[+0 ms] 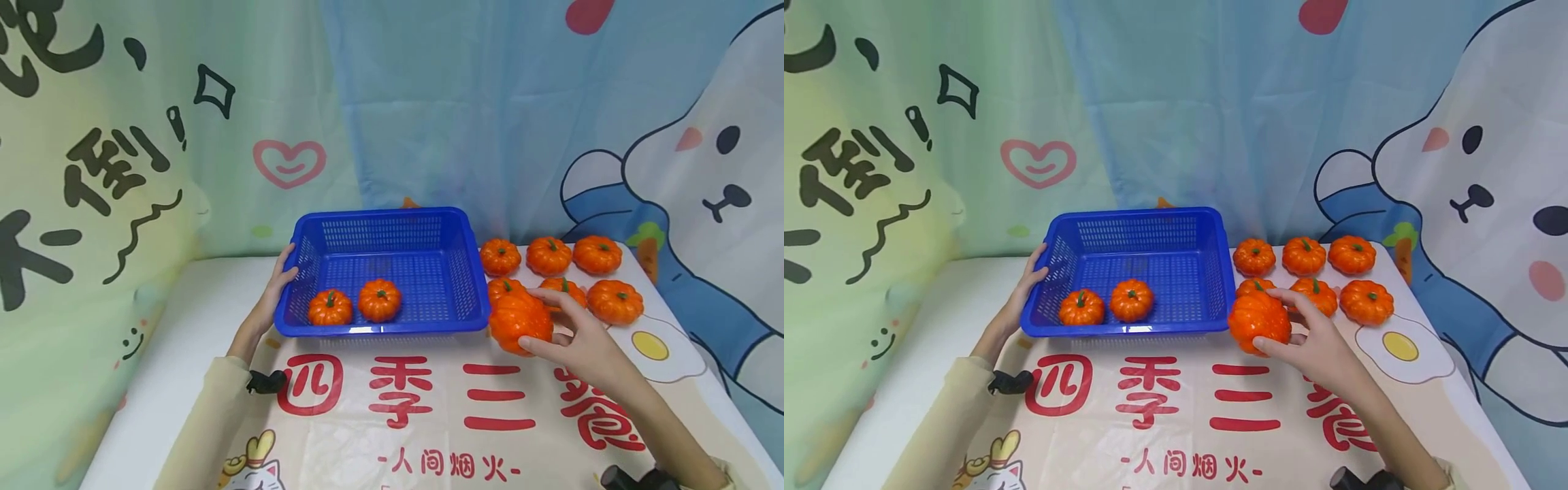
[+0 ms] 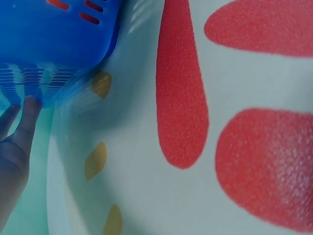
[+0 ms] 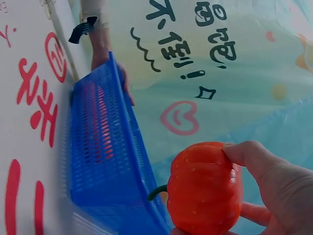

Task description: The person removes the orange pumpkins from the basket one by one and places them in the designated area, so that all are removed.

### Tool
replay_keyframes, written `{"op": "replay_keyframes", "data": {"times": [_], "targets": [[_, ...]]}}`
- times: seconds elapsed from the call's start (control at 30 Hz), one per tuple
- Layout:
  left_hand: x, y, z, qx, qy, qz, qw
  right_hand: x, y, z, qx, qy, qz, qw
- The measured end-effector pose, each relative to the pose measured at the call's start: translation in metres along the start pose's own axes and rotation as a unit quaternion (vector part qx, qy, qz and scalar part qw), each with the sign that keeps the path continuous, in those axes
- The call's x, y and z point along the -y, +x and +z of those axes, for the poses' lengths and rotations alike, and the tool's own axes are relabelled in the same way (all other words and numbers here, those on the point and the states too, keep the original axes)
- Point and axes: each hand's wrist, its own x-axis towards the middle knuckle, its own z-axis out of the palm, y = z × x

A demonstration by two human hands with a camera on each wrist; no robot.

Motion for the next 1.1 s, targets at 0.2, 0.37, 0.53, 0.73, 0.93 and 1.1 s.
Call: {"op": "replay_keyframes", "data": {"times": [0.2, 0.37, 0.53, 0.73, 0.93, 1.1], "targets": [[-0.001, 0.0, 0.0, 0.0, -0.006, 0.002, 1.0, -0.004, -0.006, 0.001, -0.003, 0.01, -0.008, 0.9999], [0.0, 0.0, 0.0, -0.001, -0.007, 0.001, 1.0, -0.013, -0.01, -0.001, -0.011, 0.003, -0.017, 0.9998], [0.0, 0.0, 0.0, 0.0, -0.006, 0.003, 1.0, -0.023, -0.011, -0.001, -0.023, 0.015, -0.001, 0.9996], [0.0, 0.0, 0.001, 0.001, -0.003, 0.003, 1.0, -0.03, -0.012, 0.004, -0.031, 0.052, -0.001, 0.9981], [0.001, -0.001, 0.001, 0.0, -0.005, 0.003, 1.0, -0.033, -0.01, 0.007, -0.031, 0.068, -0.007, 0.9972], [0.0, 0.0, 0.001, 0.001, -0.01, 0.003, 0.9999, -0.032, -0.011, 0.01, -0.038, 0.048, -0.051, 0.9968]]}}
